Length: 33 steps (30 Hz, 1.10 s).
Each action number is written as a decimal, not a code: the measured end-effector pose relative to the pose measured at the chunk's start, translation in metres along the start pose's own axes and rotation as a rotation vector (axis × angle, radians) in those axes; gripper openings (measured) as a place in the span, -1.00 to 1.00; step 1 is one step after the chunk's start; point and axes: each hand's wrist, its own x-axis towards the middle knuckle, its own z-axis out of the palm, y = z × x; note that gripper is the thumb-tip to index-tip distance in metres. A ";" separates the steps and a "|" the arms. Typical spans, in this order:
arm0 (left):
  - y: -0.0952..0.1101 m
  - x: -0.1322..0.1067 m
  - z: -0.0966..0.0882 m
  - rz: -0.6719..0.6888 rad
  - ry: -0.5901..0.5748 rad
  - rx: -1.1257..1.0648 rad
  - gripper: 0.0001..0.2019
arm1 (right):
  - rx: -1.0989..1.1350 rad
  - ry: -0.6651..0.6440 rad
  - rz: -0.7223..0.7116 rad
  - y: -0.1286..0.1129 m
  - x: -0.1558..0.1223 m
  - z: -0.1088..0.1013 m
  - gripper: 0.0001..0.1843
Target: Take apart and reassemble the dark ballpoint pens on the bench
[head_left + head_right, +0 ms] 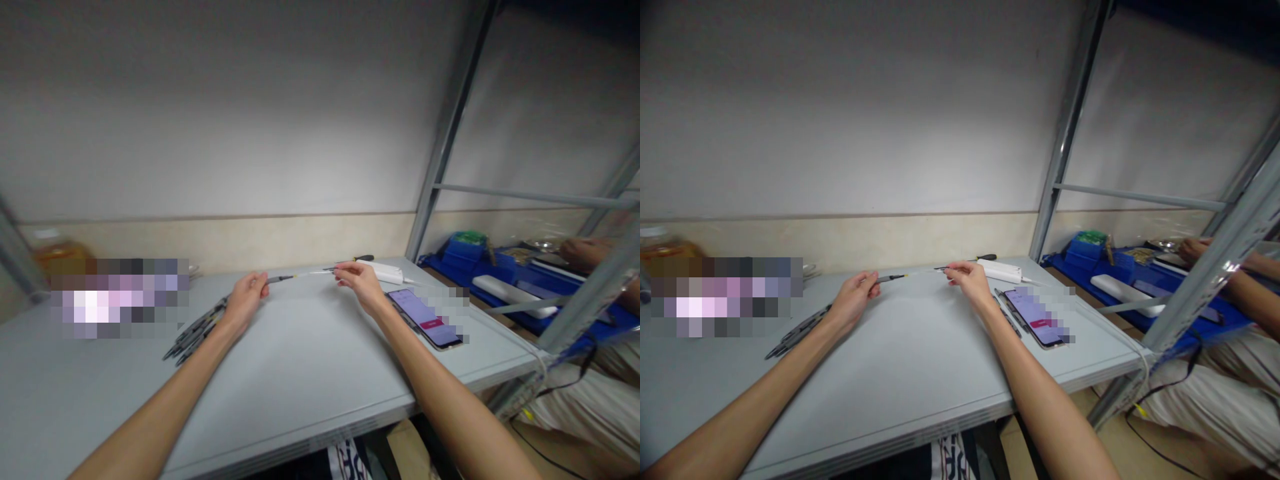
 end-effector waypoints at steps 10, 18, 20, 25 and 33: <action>0.005 -0.011 0.011 -0.026 -0.131 -0.009 -0.63 | -0.069 -0.141 -0.027 0.008 -0.006 0.008 -0.74; 0.009 -0.015 0.010 -0.011 -0.189 -0.063 -0.65 | -0.099 -0.235 -0.021 0.012 -0.008 0.010 -0.66; 0.012 -0.016 0.010 -0.006 -0.196 -0.068 -0.66 | -0.099 -0.247 0.027 0.010 -0.010 0.010 -0.65; 0.015 -0.018 0.014 -0.040 -0.207 -0.114 -0.63 | -0.115 -0.258 0.106 0.006 -0.011 0.012 -0.68; 0.014 -0.016 0.012 -0.048 -0.160 -0.096 -0.61 | -0.105 -0.356 0.107 0.008 -0.011 0.011 -0.61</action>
